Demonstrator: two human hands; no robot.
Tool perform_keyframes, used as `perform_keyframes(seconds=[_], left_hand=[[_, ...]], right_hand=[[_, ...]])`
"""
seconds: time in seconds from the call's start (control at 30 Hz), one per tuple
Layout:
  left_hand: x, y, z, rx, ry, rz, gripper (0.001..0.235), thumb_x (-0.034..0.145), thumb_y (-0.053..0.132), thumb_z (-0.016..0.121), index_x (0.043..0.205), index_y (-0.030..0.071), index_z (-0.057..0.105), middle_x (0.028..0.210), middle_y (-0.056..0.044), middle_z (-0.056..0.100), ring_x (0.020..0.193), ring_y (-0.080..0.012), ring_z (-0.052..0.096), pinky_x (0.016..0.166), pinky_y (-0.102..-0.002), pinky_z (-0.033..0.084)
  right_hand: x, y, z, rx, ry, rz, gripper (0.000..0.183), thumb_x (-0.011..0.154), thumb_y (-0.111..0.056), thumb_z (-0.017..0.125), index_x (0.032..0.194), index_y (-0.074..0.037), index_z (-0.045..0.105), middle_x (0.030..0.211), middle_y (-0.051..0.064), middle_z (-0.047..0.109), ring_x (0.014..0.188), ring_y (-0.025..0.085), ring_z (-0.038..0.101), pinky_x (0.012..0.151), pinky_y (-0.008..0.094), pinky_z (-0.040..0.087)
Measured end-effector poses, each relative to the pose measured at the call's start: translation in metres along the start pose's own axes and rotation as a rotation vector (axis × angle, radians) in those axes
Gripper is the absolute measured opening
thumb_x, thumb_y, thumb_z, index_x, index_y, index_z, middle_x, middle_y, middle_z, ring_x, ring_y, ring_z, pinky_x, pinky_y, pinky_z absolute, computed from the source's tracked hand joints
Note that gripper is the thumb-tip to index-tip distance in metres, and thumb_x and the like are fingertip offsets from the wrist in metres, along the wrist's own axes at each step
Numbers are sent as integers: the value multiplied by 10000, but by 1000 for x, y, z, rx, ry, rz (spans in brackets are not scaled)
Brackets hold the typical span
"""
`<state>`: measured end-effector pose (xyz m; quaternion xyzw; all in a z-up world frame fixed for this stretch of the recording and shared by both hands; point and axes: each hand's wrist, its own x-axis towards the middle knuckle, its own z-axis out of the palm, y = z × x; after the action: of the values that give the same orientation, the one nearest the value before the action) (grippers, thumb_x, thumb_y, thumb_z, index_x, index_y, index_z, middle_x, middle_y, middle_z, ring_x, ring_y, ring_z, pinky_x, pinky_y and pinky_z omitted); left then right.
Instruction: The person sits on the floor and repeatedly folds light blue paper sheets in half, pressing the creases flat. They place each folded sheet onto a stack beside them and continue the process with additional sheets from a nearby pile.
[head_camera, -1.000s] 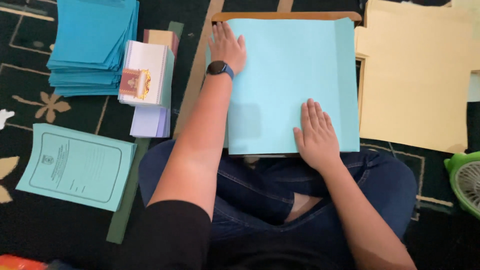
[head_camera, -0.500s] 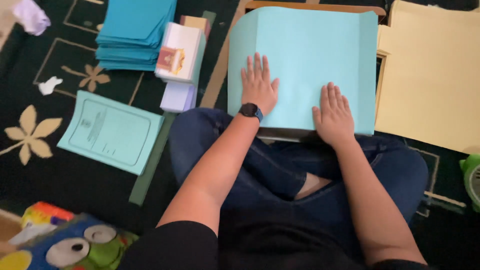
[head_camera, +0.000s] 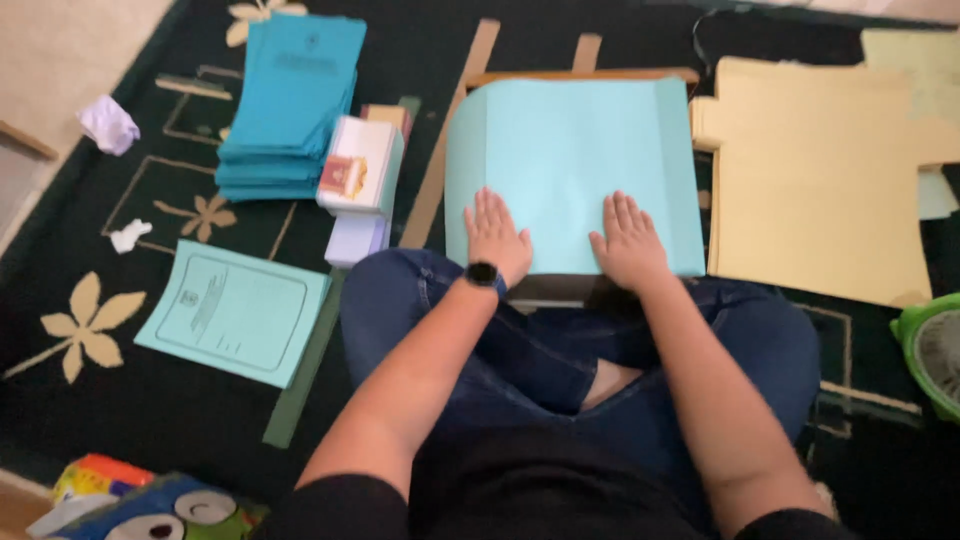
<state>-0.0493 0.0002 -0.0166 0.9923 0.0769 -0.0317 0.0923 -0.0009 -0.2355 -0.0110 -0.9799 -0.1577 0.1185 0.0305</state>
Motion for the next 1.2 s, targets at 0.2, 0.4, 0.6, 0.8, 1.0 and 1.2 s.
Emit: perform_keyframes(seconds=[0.2,0.4,0.6,0.8,1.0,1.2], left_hand=[[2,12,-19,11,73,201,724,1035,374,392,1620,-30,254,1715,-250,138,1603,-406,72,1280,-600,51],[-4,17,-10,30,46,231,691,1049,384,362,1629,22,266,1715,-243,139,1596,-412,78,1284,-579,28],[-17,31,4,41,202,572,1027,903,845,348,1601,91,342,1663,-209,313,1555,-386,250,1210,-664,168],[-10,33,5,81,142,614,1177,803,831,645,1641,119,226,1703,-199,173,1575,-388,161,1204,-704,140],[-10,28,0,-48,-28,591,700,972,463,630,1590,219,409,1659,-181,309,1553,-398,260,1194,-731,207],[-16,21,-31,-465,82,447,522,1135,462,310,1578,214,428,1492,-59,562,1379,-272,554,1149,-490,436]], right_hand=[[49,11,-30,-50,-11,-36,831,1060,-600,204,1676,-45,147,1750,175,109,1623,324,92,1306,473,123],[147,22,-57,-104,54,-47,807,1085,-581,178,1675,-30,167,1748,168,135,1620,323,123,1310,473,154],[165,5,-89,78,17,-26,718,1086,-461,145,1657,-54,-12,1750,114,-33,1615,236,-40,1306,392,14],[123,21,-56,13,80,-40,713,1088,-432,182,1652,-18,47,1743,160,50,1612,284,43,1289,444,66],[60,35,-46,59,64,-49,658,1131,-459,133,1691,-115,158,1757,99,141,1624,249,116,1319,449,95],[19,48,1,1958,670,-11,518,1138,-320,370,1549,-7,414,1539,203,479,1460,426,472,1304,490,257]])
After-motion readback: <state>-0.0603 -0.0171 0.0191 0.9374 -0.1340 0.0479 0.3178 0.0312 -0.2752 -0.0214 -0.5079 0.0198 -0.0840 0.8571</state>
